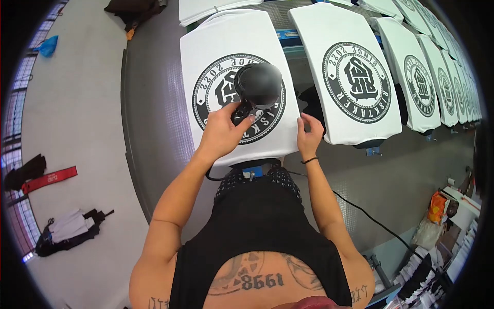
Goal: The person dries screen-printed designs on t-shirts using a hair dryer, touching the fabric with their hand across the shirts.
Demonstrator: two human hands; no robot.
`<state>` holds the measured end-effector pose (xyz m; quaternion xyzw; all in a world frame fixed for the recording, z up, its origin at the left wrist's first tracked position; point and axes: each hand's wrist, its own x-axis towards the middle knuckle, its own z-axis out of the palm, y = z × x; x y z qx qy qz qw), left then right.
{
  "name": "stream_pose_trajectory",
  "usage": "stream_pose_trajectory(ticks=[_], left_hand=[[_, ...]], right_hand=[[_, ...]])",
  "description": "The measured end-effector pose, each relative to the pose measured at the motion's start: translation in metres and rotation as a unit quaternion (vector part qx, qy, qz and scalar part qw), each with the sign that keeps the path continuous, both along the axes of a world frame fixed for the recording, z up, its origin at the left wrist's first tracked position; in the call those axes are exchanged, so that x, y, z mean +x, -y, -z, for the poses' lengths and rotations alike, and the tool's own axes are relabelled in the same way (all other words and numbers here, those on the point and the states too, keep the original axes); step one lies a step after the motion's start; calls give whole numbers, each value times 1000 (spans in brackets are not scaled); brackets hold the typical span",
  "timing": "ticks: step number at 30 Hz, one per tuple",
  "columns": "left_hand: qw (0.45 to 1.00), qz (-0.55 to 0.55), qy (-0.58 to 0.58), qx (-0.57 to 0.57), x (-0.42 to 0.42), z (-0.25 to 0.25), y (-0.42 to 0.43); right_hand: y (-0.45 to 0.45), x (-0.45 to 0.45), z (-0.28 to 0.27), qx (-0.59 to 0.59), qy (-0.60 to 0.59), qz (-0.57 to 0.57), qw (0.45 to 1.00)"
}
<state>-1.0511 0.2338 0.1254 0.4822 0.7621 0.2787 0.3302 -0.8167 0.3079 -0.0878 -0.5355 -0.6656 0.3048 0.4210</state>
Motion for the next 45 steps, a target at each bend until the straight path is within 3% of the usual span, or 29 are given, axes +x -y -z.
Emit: stream_pose_trajectory(ticks=[2,4,6,9,13,16,25,30,39,41,45], left_hand=[[999,-15,-2,33,4,8,8],[998,-41,37,31,10,9,18],[996,-67,45,28,15,7,31],[994,-94,54,-7,14,2,53],[989,-143,16,25,10,9,86],[973,-220,66,-9,5,9,106],[952,-305,33,4,-6,4,139],[942,-328,-64,20,-32,2,139],[944,-323,-58,32,-122,23,99],[939,-326,-100,34,-130,24,97],[940,-334,-75,14,-124,18,123]], right_hand=[[-15,-7,4,57,21,-60,996],[-22,-14,4,139,135,-125,973],[-31,-19,4,124,161,-183,962],[-43,-33,9,165,288,-261,906],[-53,-47,6,168,354,-283,875],[-52,-49,9,159,385,-287,863],[-48,-49,12,157,386,-286,863],[-47,-47,10,162,377,-287,865],[-45,-57,9,150,384,-266,872],[-43,-58,10,150,393,-259,869],[-41,-53,13,148,390,-259,871]])
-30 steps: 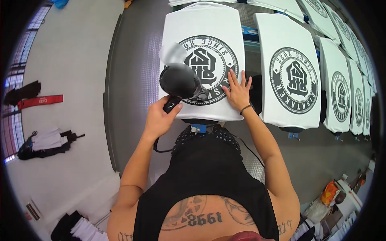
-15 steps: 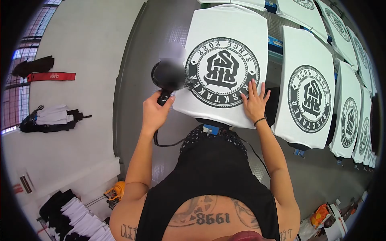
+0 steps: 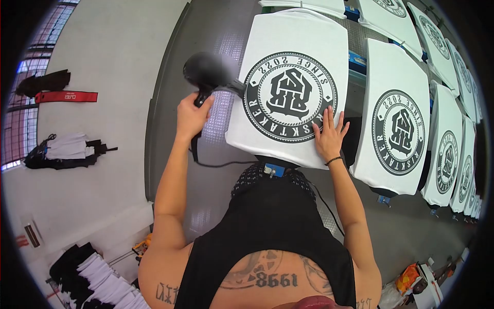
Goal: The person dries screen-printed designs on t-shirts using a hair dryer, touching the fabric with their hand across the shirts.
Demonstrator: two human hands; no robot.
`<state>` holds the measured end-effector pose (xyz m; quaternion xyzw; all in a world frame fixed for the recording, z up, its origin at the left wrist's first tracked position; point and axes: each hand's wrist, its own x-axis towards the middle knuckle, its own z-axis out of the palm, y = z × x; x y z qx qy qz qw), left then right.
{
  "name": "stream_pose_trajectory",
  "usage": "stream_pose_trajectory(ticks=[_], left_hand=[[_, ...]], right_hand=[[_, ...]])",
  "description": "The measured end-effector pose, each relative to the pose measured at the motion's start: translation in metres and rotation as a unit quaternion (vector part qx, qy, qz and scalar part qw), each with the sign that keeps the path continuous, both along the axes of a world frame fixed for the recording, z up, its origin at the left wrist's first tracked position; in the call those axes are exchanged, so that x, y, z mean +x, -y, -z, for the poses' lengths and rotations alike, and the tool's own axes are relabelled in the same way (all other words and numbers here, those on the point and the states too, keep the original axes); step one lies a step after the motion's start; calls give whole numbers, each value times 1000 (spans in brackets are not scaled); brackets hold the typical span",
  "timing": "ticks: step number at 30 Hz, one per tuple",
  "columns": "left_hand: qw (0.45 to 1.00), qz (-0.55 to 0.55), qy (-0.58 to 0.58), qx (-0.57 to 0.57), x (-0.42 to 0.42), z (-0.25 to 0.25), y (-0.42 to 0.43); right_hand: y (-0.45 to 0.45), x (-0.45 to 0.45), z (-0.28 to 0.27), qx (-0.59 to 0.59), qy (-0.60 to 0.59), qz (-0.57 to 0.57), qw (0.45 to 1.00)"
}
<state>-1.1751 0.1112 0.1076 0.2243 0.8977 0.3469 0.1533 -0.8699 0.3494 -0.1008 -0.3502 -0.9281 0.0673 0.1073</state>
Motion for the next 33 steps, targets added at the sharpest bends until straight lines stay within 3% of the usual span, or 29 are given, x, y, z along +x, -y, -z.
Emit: stream_pose_trajectory(ticks=[2,9,13,15,19,25,31,33], left_hand=[[997,-19,65,34,16,-2,19],[993,-28,114,19,101,-19,42],[986,24,162,12,136,-18,24],[980,100,169,16,148,-18,3],[974,180,135,30,159,-5,-47],[957,256,127,46,148,2,-130],[953,302,-6,24,131,1,-192],[955,294,27,17,126,-5,-193]], right_hand=[[1,1,1,-3,-4,1,1000],[10,7,-4,-27,-1,-14,1000],[16,15,-3,-55,-44,-11,997],[18,19,-4,-43,-48,7,998],[21,33,9,-127,-185,44,974],[33,60,4,-113,-180,89,973],[44,79,0,-127,-183,104,969],[46,81,-2,-123,-180,105,970]])
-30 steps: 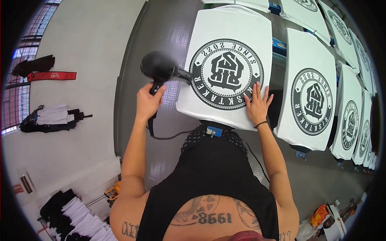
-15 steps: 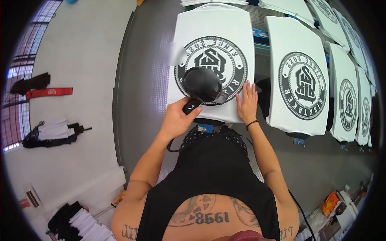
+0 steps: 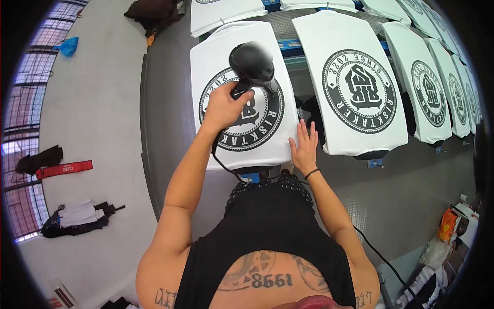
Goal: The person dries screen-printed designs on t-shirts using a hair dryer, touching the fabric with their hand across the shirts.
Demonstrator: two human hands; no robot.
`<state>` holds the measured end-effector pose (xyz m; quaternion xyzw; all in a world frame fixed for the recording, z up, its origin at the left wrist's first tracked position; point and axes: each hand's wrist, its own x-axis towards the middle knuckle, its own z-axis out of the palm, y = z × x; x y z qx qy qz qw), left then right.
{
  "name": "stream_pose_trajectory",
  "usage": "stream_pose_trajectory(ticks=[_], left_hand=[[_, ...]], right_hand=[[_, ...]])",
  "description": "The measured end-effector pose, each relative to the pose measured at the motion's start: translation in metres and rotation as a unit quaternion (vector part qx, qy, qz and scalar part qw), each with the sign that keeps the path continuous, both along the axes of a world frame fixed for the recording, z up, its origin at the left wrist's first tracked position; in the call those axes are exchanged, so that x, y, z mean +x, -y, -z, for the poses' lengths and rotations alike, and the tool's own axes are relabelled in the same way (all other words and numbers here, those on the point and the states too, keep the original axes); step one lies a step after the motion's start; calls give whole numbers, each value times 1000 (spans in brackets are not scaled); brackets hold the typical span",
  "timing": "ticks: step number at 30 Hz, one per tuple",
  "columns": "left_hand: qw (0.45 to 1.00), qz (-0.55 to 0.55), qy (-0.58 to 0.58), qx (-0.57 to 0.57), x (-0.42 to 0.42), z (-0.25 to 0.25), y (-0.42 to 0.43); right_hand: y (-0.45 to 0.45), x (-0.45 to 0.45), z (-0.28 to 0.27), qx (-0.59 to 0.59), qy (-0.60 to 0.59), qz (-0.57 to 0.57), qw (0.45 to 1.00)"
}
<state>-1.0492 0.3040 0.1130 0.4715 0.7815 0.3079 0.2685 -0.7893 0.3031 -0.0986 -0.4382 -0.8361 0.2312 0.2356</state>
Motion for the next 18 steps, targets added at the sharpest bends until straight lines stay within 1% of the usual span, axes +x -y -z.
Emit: stream_pose_trajectory(ticks=[1,4,6,8,9,10,12,14,16,18], left_hand=[[999,-12,30,-15,-1,-3,0],[999,-30,-3,-10,0,-8,9],[999,-45,7,-29,-4,-5,14],[997,-50,46,24,-7,0,25],[998,-65,-5,-2,-7,-4,33],[997,-71,-6,-4,-8,-6,42],[997,-78,-15,-16,-9,-11,61],[996,-86,-14,-19,-9,-14,80],[994,-112,-2,-17,-11,-12,95],[993,-119,2,-5,-10,-11,107]], right_hand=[[0,-1,-2,5,5,-3,1000],[-4,-11,-7,27,24,-22,999],[-13,-26,-7,42,20,-34,998],[-24,-44,-10,67,32,-64,995],[-30,-53,-8,76,26,-70,994],[-34,-61,-7,75,24,-76,994],[-45,-74,-7,106,40,-82,990],[-50,-80,-3,105,55,-89,989],[-56,-80,0,117,124,-117,978],[-57,-77,4,112,134,-136,975]])
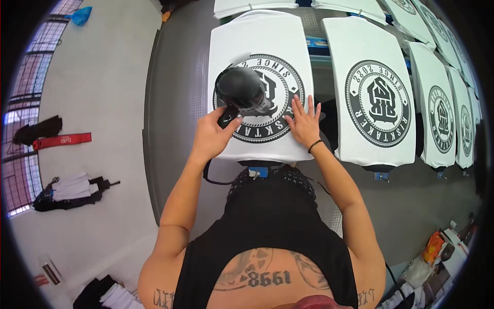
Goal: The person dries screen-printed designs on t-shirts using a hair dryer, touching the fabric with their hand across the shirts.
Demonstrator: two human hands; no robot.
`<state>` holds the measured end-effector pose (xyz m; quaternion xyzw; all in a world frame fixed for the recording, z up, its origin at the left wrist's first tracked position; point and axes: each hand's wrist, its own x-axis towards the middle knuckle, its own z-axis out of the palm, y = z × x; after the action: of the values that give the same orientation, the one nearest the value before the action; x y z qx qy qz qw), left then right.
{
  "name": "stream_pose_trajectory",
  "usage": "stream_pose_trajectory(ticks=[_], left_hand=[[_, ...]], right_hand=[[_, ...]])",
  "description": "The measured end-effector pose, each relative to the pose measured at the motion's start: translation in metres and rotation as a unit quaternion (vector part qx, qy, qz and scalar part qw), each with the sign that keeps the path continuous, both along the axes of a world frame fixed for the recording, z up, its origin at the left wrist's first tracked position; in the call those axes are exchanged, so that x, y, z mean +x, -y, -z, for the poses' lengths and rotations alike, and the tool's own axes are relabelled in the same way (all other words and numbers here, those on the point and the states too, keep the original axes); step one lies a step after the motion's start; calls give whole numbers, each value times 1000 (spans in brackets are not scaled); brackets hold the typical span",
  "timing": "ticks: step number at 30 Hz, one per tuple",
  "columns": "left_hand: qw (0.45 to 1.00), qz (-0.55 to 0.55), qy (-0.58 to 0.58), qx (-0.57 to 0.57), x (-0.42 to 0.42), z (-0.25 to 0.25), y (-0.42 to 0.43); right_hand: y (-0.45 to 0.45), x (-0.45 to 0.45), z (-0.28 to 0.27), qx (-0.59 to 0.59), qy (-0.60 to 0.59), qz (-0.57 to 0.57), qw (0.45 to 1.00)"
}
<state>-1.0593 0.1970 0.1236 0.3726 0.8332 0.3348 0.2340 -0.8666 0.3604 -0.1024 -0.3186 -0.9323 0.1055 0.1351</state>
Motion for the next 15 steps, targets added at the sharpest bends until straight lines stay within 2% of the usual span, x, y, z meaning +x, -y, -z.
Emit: stream_pose_trajectory(ticks=[2,6,8,11,15], left_hand=[[996,-21,84,-29,0,-5,9],[998,-42,38,-13,-9,-1,35],[996,-67,58,5,-20,-1,47],[995,-99,-20,-20,-37,-6,53],[996,-84,19,-8,-70,5,36]], right_hand=[[-2,1,-2,7,-6,1,1000],[-2,3,-5,-1,21,1,1000],[0,3,-7,-4,22,-2,1000],[0,3,-9,6,35,-9,999],[2,0,-9,8,48,-4,999]])
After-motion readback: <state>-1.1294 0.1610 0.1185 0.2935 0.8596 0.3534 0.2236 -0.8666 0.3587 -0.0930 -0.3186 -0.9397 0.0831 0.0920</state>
